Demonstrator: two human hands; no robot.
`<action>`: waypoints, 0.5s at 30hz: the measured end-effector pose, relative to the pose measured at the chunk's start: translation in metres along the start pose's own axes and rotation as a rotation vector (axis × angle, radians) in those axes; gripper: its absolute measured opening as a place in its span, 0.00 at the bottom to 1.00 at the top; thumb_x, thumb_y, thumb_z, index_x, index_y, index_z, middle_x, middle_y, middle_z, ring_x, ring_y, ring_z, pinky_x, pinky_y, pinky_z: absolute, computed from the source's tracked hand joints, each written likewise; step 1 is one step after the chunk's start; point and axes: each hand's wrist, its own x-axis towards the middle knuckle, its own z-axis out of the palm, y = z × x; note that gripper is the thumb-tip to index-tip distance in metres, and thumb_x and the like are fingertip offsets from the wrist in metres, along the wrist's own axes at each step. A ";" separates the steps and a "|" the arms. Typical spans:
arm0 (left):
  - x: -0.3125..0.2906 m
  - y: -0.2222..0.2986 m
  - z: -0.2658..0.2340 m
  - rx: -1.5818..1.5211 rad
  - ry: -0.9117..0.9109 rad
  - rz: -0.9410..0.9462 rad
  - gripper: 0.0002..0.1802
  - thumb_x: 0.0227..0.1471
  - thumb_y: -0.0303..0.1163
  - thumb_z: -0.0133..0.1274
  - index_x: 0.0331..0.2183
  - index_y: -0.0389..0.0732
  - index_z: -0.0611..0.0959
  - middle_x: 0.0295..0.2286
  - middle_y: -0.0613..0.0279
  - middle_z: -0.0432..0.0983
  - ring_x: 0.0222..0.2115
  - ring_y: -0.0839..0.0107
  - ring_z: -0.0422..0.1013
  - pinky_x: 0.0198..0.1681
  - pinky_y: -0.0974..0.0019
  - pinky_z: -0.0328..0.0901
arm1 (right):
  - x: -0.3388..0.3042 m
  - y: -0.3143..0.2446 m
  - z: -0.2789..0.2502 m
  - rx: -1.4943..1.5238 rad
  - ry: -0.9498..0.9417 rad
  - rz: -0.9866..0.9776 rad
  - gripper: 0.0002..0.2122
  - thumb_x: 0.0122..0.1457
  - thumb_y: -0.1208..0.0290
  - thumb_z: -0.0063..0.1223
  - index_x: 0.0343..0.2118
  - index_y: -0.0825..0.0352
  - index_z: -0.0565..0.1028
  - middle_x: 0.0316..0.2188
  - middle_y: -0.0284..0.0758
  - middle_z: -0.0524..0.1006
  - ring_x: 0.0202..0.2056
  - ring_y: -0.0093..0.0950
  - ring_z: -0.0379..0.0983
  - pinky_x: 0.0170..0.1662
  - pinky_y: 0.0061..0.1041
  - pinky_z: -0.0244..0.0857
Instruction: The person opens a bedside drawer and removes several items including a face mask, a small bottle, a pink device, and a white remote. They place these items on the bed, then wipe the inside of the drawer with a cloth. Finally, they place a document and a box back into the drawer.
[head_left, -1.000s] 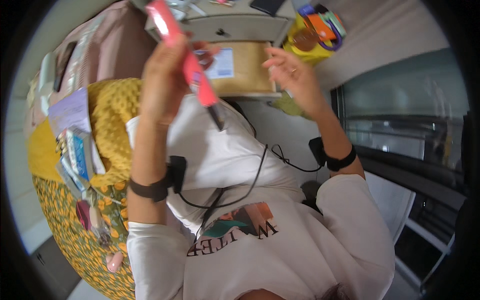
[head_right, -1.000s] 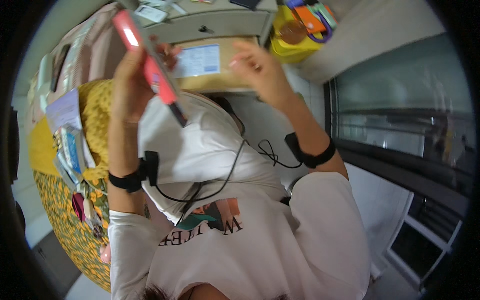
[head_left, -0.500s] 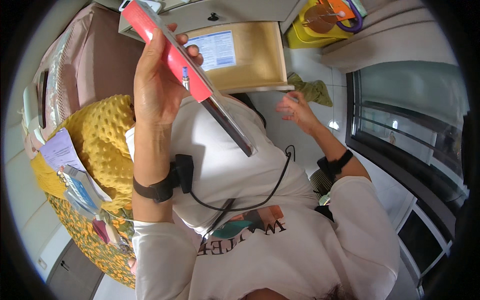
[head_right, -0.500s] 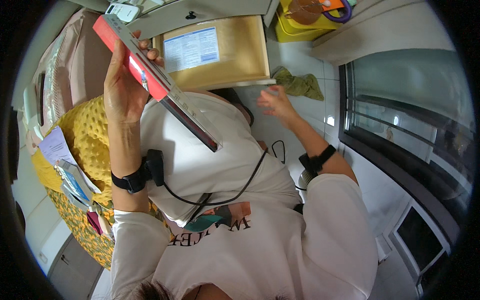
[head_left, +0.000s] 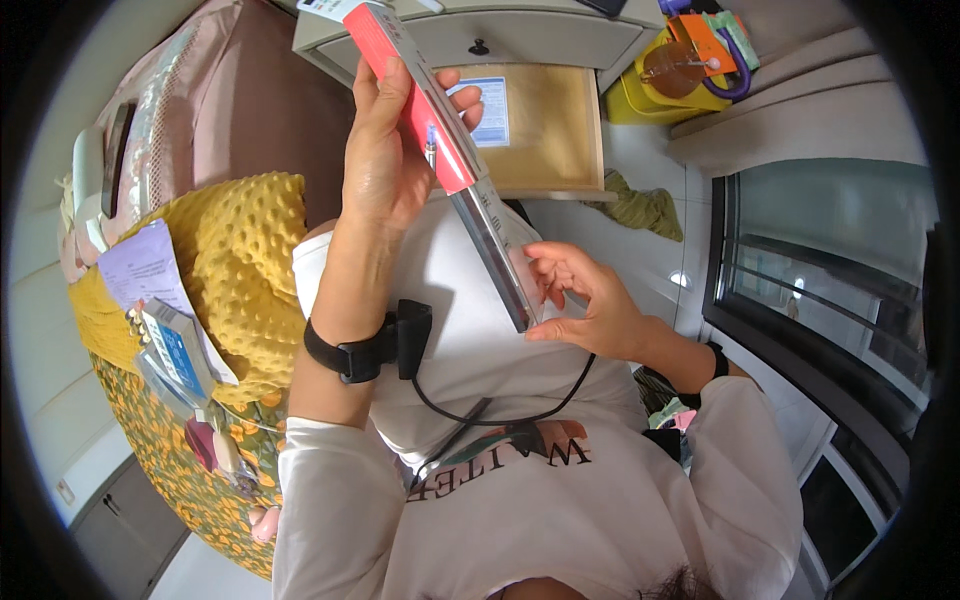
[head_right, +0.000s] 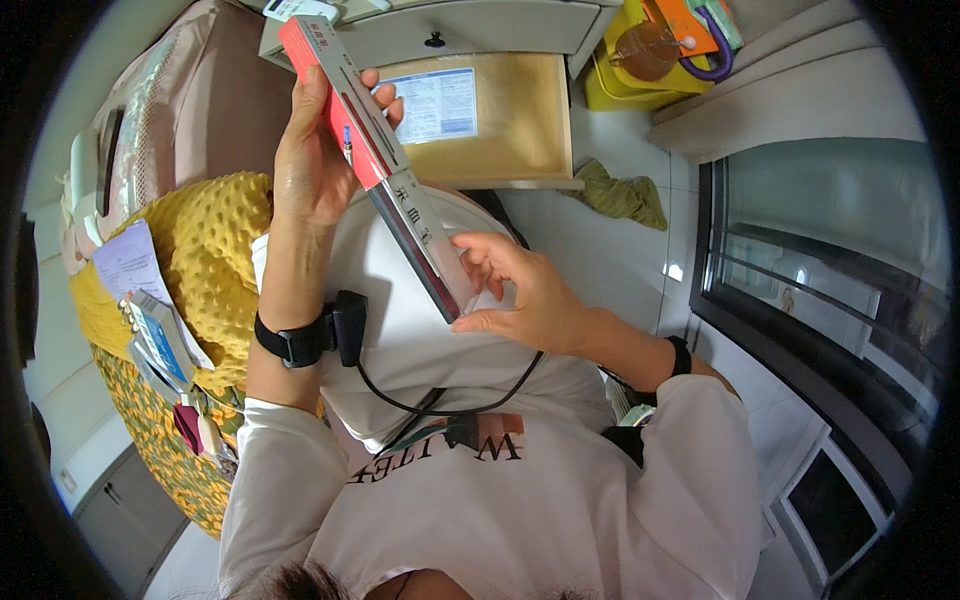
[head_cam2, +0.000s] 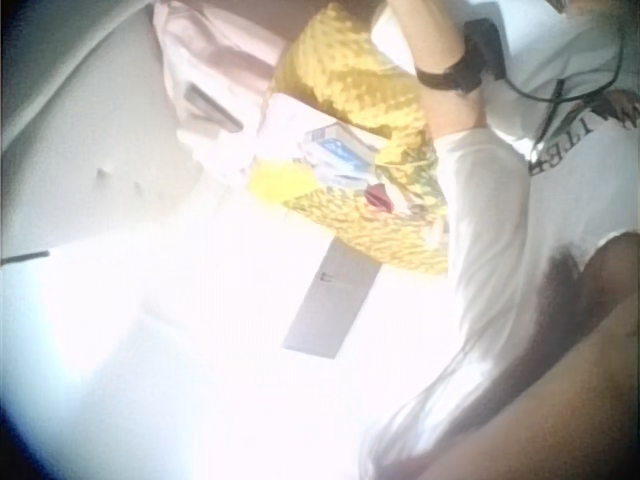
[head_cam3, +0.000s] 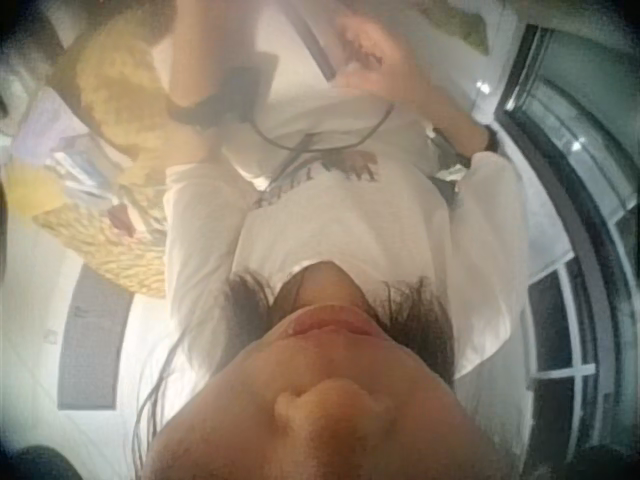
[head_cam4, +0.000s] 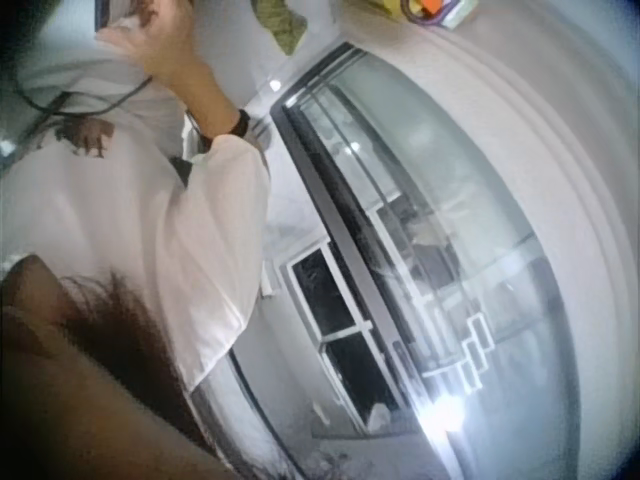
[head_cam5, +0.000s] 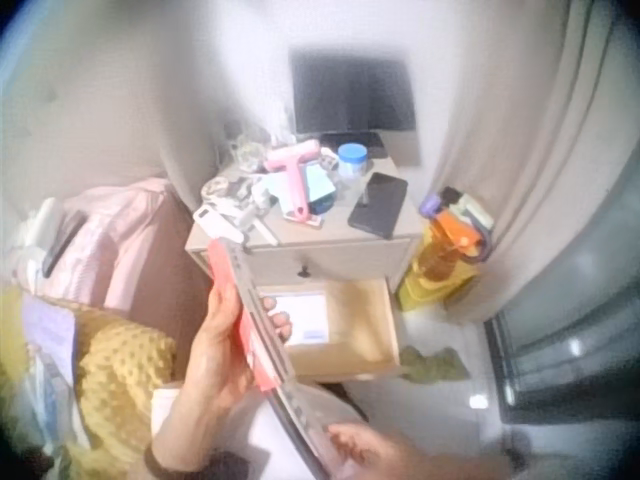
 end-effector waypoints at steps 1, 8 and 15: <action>-0.003 0.001 0.002 0.006 -0.010 -0.008 0.25 0.60 0.42 0.40 0.54 0.49 0.52 0.38 0.50 0.69 0.37 0.57 0.73 0.40 0.54 0.73 | -0.002 -0.005 0.003 0.001 0.042 -0.044 0.34 0.46 0.75 0.65 0.56 0.67 0.58 0.40 0.33 0.69 0.38 0.20 0.67 0.38 0.19 0.60; -0.022 0.000 0.012 -0.035 -0.224 -0.138 0.34 0.59 0.34 0.42 0.57 0.58 0.41 0.37 0.48 0.71 0.40 0.51 0.73 0.38 0.53 0.73 | 0.013 -0.033 0.002 0.095 0.293 -0.192 0.31 0.53 0.76 0.57 0.57 0.70 0.53 0.41 0.36 0.69 0.40 0.22 0.68 0.42 0.20 0.62; -0.026 0.019 0.005 -0.071 -0.152 -0.039 0.40 0.53 0.27 0.49 0.56 0.51 0.40 0.36 0.43 0.71 0.37 0.49 0.74 0.39 0.51 0.73 | 0.036 -0.042 0.011 0.075 0.274 -0.221 0.29 0.57 0.70 0.53 0.58 0.72 0.55 0.44 0.36 0.67 0.38 0.22 0.68 0.40 0.21 0.64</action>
